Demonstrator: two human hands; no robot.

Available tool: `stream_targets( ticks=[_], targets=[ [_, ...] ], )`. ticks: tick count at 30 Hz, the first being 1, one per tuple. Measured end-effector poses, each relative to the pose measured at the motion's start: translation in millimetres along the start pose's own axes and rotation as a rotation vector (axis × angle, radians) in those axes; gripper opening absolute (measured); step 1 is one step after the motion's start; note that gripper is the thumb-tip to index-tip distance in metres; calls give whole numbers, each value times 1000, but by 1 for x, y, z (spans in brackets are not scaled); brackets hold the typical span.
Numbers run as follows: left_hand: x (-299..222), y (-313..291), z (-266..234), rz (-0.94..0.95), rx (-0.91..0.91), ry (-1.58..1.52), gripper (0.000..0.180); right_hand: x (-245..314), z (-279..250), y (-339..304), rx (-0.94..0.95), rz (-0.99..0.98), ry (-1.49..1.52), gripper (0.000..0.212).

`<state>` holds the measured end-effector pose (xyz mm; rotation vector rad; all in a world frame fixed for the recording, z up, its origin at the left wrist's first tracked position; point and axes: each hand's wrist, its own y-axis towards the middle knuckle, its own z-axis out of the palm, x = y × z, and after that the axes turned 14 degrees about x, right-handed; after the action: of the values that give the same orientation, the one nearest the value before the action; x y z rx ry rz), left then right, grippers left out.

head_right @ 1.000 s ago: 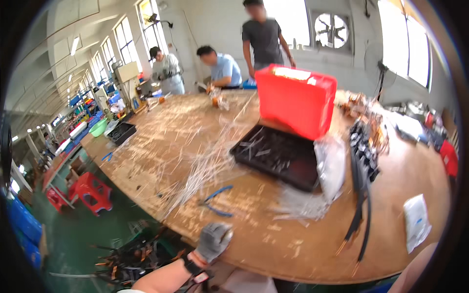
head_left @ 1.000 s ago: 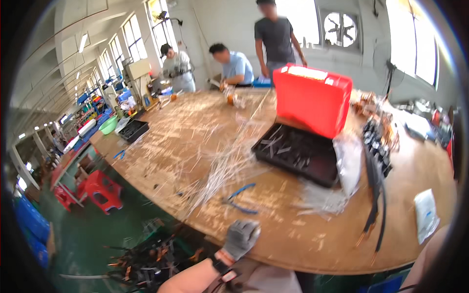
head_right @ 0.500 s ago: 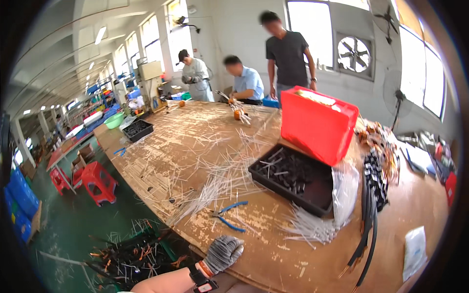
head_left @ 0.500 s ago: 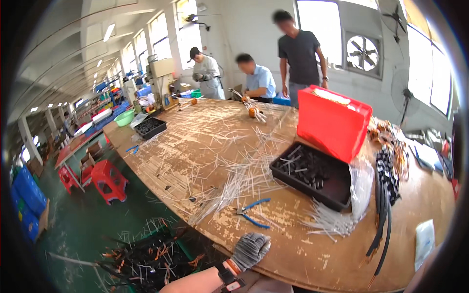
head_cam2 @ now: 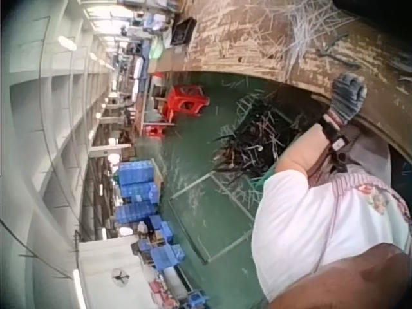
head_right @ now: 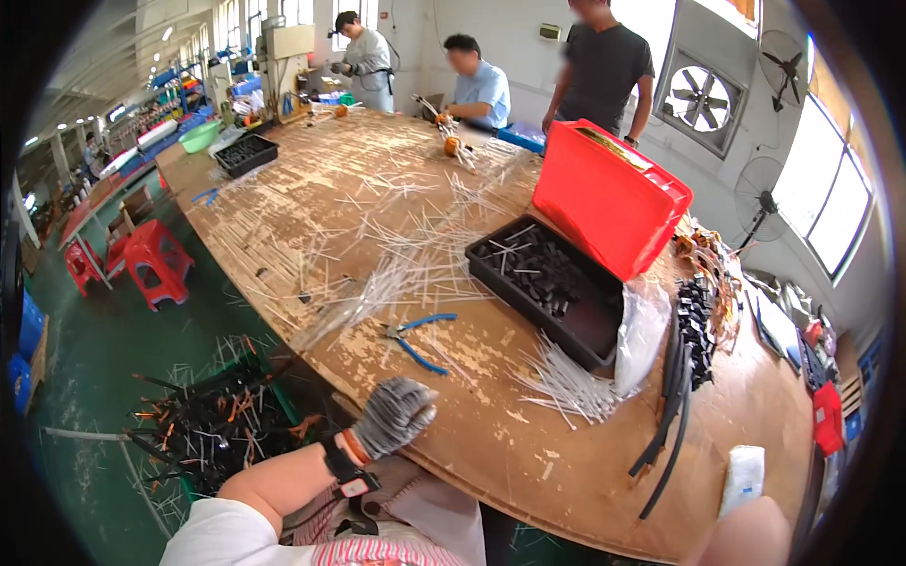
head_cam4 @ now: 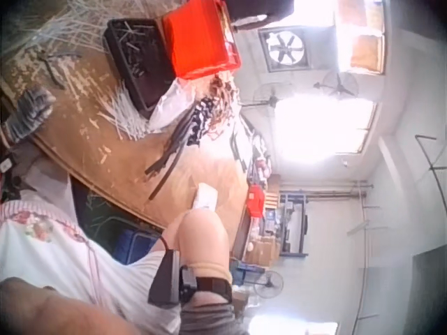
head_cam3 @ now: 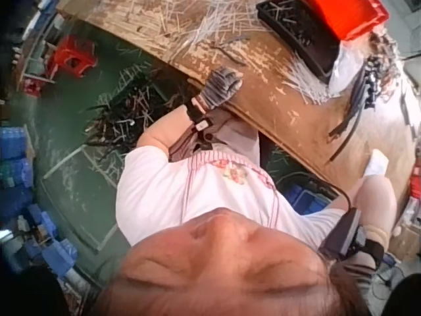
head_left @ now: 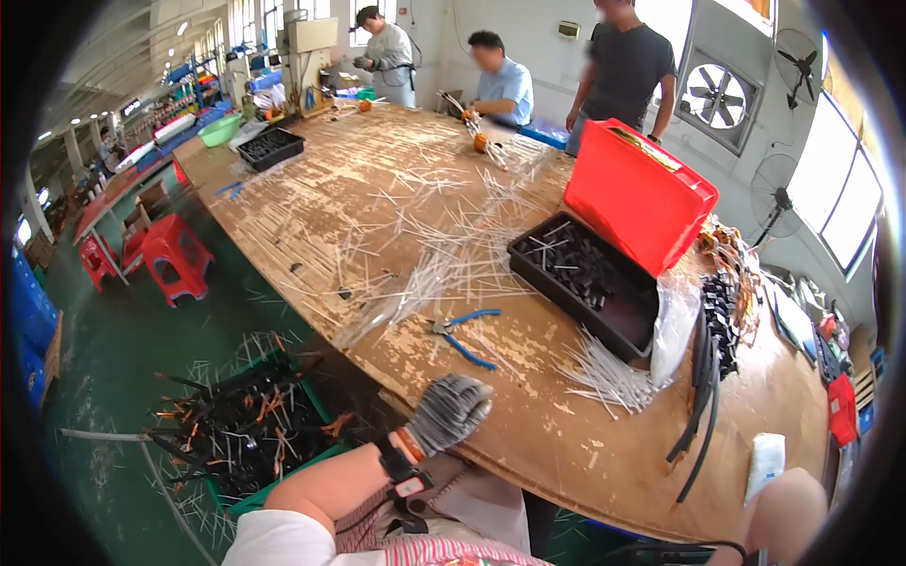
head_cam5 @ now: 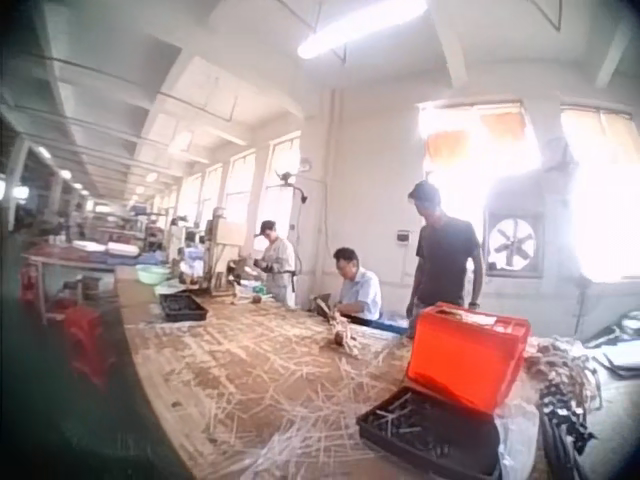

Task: Bundling black cables using plastic zip ties and cutting the excess with pliers.

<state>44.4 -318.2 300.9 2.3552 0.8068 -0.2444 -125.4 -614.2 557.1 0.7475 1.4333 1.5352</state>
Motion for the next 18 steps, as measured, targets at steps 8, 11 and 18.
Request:
stream_targets(
  ticks=[8, 11, 18],
  targets=[
    [30, -68, -65, -158, -117, 206, 18, -6, 6, -63, -91, 202, -124, 43],
    [79, -131, -62, -433, -124, 271, 18, 8, 22, -124, 447, 612, 265, 46],
    [161, -334, -39, -1499, 493, 410, 48, 58, 63, -195, 1208, 933, 632, 48]
  ],
)
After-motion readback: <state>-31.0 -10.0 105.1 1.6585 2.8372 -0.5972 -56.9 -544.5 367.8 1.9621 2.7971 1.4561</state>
